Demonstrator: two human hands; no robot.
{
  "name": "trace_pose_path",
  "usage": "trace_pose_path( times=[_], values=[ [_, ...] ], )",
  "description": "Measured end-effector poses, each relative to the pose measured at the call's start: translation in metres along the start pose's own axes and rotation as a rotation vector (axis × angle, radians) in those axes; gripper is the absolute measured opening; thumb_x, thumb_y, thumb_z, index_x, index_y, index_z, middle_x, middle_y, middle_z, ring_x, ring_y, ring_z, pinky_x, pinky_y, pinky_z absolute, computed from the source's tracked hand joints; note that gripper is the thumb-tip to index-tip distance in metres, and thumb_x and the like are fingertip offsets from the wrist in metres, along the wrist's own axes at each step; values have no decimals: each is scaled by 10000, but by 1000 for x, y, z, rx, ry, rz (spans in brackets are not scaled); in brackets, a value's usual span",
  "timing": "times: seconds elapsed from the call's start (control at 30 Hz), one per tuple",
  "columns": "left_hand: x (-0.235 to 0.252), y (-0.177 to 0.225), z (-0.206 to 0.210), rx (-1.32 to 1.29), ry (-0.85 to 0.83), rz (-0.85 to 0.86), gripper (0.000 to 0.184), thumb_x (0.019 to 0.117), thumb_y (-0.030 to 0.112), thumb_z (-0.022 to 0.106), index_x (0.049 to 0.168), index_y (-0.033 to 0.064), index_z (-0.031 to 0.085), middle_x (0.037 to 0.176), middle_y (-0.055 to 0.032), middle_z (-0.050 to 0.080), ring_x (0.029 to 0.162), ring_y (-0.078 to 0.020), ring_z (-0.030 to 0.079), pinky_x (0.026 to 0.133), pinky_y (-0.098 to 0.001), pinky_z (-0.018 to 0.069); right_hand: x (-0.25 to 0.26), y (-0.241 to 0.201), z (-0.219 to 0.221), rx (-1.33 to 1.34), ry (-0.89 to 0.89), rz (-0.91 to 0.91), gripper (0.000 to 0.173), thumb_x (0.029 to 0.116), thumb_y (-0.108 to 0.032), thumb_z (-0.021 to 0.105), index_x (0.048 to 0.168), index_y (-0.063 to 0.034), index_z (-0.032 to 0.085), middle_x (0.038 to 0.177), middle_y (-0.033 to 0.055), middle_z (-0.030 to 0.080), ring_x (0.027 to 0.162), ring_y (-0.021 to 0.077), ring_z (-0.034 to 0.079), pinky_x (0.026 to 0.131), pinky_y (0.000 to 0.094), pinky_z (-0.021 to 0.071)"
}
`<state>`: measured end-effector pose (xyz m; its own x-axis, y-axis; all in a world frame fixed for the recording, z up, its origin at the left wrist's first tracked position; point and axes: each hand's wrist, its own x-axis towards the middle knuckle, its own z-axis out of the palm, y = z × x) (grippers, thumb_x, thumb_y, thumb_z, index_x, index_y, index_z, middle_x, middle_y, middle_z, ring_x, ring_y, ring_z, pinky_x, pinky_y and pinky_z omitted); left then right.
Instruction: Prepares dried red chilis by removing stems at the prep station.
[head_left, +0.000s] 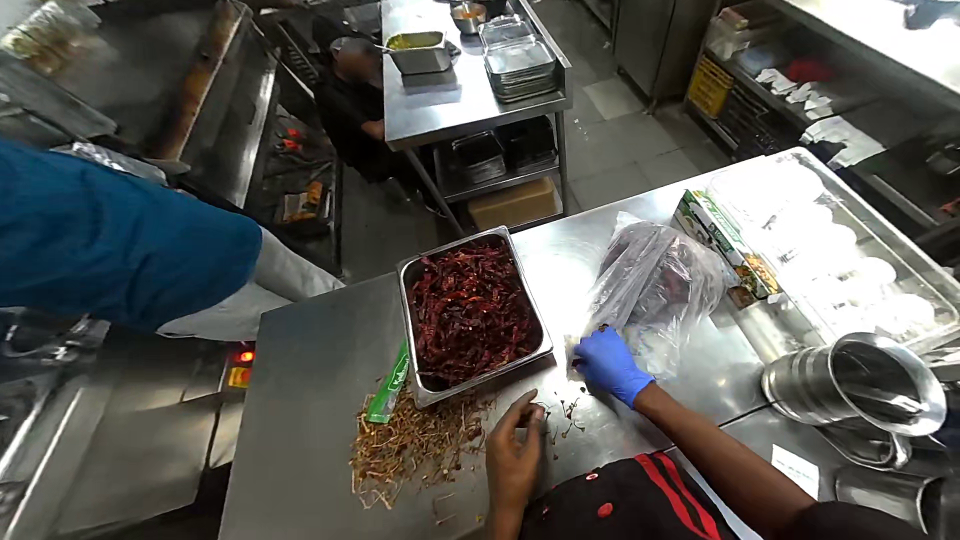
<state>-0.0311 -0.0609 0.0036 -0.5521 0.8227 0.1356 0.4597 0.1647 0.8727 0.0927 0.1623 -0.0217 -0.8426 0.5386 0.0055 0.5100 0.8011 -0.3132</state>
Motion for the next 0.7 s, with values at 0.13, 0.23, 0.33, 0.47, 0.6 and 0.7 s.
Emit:
trace_pose_path(
  times=[0.13, 0.23, 0.33, 0.47, 0.6, 0.7],
  values=[
    [-11, 1, 5, -22, -2, -5, 262, 994, 197, 644, 1223, 101, 727, 998, 30, 754, 894, -90, 723, 850, -299, 631, 3, -6, 16, 57, 30, -12, 85, 859, -244, 751, 819, -173, 726, 763, 29, 679, 783, 258, 663, 771, 532, 536],
    [-14, -2, -3, 2, 20, -9, 243, 996, 202, 634, 1193, 109, 741, 995, 33, 757, 898, -89, 724, 851, -294, 628, -5, 2, -8, 207, 111, 51, 113, 921, -232, 695, 972, -227, 796, 878, -3, 747, 882, 227, 700, 844, 518, 553],
    [-11, -5, -4, -32, -3, -29, 236, 997, 208, 635, 1187, 120, 745, 986, 32, 761, 894, -97, 728, 845, -298, 630, -32, 21, -39, 423, 220, 135, 201, 948, -197, 684, 1089, -276, 802, 980, -38, 760, 908, 155, 707, 807, 472, 589],
    [4, 11, 2, -197, -79, -31, 283, 996, 186, 651, 1258, 103, 717, 1083, -21, 764, 976, -183, 734, 900, -367, 626, -73, 25, -88, 1214, 84, 269, 211, 1001, -207, 635, 1172, -148, 744, 949, 61, 737, 782, 164, 664, 721, 357, 566],
    [30, 49, 6, -282, -139, 14, 575, 980, 338, 675, 1520, 225, 515, 1507, -1, 557, 1355, -238, 561, 1115, -471, 513, -67, 11, -95, 1703, -49, 154, 247, 1013, -189, 562, 1192, -65, 678, 876, 65, 665, 712, 100, 596, 683, 271, 534],
    [43, 76, 1, -270, -177, 45, 535, 997, 345, 666, 1507, 264, 526, 1398, 24, 639, 1246, -208, 636, 1062, -454, 554, -57, -19, -93, 1883, -147, 82, 239, 1018, -196, 532, 1157, -62, 674, 863, 47, 652, 711, 92, 593, 704, 272, 532]
  ],
)
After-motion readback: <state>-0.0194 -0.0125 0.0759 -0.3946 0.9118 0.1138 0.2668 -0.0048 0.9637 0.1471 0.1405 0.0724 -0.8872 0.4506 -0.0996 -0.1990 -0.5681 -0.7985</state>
